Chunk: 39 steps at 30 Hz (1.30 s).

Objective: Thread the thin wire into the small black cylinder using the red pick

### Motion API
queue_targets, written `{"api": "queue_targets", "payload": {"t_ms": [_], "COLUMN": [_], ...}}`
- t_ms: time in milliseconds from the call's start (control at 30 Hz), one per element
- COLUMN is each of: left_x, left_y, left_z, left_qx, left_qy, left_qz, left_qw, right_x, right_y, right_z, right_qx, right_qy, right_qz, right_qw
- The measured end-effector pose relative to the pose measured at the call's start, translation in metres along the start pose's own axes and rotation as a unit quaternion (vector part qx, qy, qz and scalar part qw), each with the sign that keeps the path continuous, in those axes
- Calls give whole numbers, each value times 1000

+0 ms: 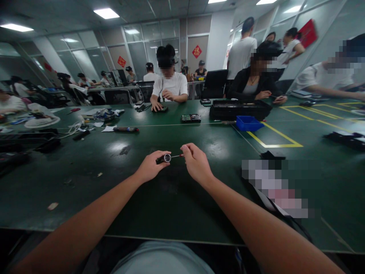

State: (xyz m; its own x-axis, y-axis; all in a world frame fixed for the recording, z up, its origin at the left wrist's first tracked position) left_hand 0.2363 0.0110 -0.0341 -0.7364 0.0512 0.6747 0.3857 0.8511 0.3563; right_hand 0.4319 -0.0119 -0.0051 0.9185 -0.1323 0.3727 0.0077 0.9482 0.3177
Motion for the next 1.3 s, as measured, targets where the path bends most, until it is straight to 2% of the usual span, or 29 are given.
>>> {"api": "queue_targets", "payload": {"t_ms": [333,700,833,1000,1067,1200,1300], "left_x": [0,0,2,1,1,1,1], "left_y": [0,0,0,0,0,0,1], "left_z": [-1,-4,-3,-2,-2,-2,-2], "left_qx": [7,-2,5,4,4,6,10], "left_qy": [-3,-4,-9,-8,-7,-11,-15], "left_qz": [-2,6,-5,-8,-7,-9,-5], "left_qw": [1000,1000,1000,1000,1000,1000,1000], "right_x": [0,1,0,-2,-1,-1,-4], "right_y": [1,0,0,1,1,3,5], "right_z": [-3,-1,-3,-4,-4,-4,-9], "right_qx": [28,12,26,26,21,27,2], "right_qy": [1,-11,28,48,57,128,186], "right_qz": [-27,-14,-22,5,-8,-32,-31], "right_qw": [999,1000,999,998,998,991,982]}}
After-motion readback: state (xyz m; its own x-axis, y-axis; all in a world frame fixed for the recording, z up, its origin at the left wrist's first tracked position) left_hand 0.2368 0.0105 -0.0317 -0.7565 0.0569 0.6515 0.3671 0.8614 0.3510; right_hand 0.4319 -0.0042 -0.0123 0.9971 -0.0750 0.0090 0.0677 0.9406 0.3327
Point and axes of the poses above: each hand's wrist, its own y-axis towards the middle knuckle, its own x-axis out of the back of the hand, z = x × y, the point moved 4 cm from there along y, towards the middle knuckle
